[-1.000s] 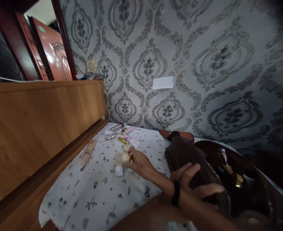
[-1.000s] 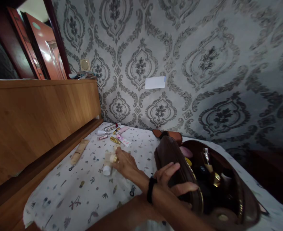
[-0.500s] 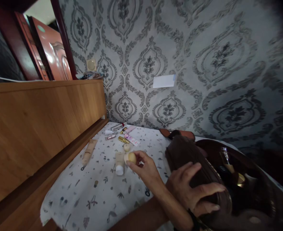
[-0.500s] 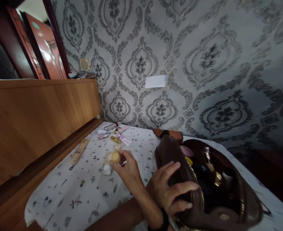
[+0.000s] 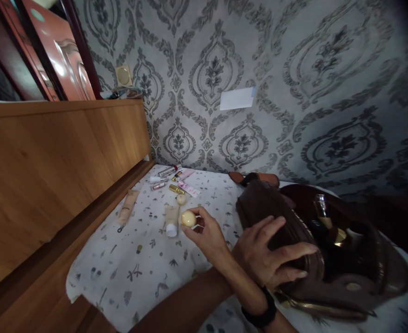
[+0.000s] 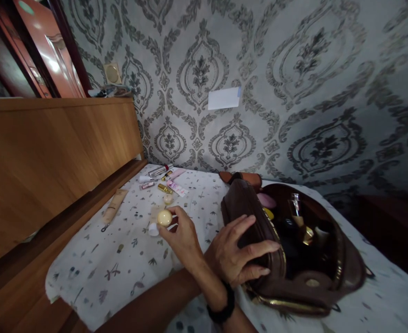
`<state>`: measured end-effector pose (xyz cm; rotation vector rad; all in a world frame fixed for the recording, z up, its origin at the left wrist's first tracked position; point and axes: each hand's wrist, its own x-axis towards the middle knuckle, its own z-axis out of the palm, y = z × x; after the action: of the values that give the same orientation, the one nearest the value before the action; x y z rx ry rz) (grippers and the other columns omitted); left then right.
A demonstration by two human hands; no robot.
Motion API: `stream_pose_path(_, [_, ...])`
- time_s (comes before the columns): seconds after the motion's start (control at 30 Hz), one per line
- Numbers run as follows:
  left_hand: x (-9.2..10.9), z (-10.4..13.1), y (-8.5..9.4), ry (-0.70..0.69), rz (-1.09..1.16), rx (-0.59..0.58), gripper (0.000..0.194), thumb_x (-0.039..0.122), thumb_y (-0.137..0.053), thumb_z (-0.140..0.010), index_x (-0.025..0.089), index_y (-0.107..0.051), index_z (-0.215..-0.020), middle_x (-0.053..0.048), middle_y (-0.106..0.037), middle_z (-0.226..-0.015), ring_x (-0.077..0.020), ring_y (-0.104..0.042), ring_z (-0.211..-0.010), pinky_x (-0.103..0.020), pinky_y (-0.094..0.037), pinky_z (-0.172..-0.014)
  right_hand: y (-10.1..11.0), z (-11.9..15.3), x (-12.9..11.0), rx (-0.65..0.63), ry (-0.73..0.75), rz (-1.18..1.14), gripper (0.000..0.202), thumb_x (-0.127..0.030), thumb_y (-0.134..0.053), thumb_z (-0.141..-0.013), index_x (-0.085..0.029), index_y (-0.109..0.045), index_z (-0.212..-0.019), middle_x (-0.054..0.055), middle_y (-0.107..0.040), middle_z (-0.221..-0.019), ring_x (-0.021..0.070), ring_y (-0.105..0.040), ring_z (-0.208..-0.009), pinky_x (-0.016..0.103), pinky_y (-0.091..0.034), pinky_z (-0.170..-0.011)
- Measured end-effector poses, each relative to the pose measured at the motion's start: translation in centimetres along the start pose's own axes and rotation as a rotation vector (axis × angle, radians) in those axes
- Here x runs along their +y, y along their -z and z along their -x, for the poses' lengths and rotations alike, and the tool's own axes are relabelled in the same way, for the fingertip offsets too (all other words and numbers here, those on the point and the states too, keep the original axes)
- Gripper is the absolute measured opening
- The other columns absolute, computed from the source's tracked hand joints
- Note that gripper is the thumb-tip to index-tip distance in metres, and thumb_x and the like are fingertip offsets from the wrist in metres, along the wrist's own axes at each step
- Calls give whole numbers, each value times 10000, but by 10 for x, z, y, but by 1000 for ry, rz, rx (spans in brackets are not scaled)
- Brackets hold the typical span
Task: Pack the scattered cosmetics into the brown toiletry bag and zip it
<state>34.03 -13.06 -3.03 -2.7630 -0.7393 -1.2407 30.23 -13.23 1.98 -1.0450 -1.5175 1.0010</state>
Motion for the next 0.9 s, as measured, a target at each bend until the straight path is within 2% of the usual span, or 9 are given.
stream_pose_path(0.23, [2,-1,2,9,39,33,555,576,-323,-1001,284,-559,-1410,-109,-367,-1548,-309,-337,-1469,-492,-432,-1107,2,2,0,1,52,96,233,-270,-644,-713,-203,-603,-933,21,-643,-873,150,-579,-715,255,-461,-580])
stream_pose_path(0.37, [2,-1,1,14,28,24,590,602,-300,-995,266,-568,-1401,-109,-339,-1561,-298,-313,-1481,-471,-415,-1125,2,4,0,5,96,135,205,-238,-634,-726,-207,-627,-928,23,-638,-899,147,-573,-728,252,-452,-587])
stream_pose_path(0.53, [1,-1,4,12,34,-1,576,615,-326,-984,301,-545,-1414,-95,-320,-1575,-298,-306,-1480,-448,-395,-1149,4,5,-3,12,116,169,209,-224,-649,-744,-214,-632,-951,25,-638,-918,150,-571,-741,258,-459,-607])
stream_pose_path(0.63, [-1,0,5,-18,99,43,573,604,-312,-989,302,-525,-1427,-99,-289,-1586,-292,-312,-1477,-435,-395,-1151,6,6,-4,24,129,211,218,-203,-669,-738,-215,-636,-953,25,-631,-922,163,-571,-777,270,-465,-641])
stream_pose_path(0.8, [-3,0,2,-26,156,97,578,616,-315,-980,297,-539,-1406,-100,-307,-1584,-315,-336,-1462,-482,-408,-1133,11,10,-8,27,142,286,245,-185,-703,-727,-226,-642,-961,17,-598,-901,165,-548,-764,276,-464,-662])
stream_pose_path(0.9, [-4,0,-2,-14,133,54,583,633,-339,-967,305,-540,-1406,-90,-293,-1592,-322,-320,-1466,-494,-397,-1138,15,13,-12,37,144,343,278,-155,-699,-712,-213,-638,-977,14,-571,-881,162,-536,-748,282,-464,-681])
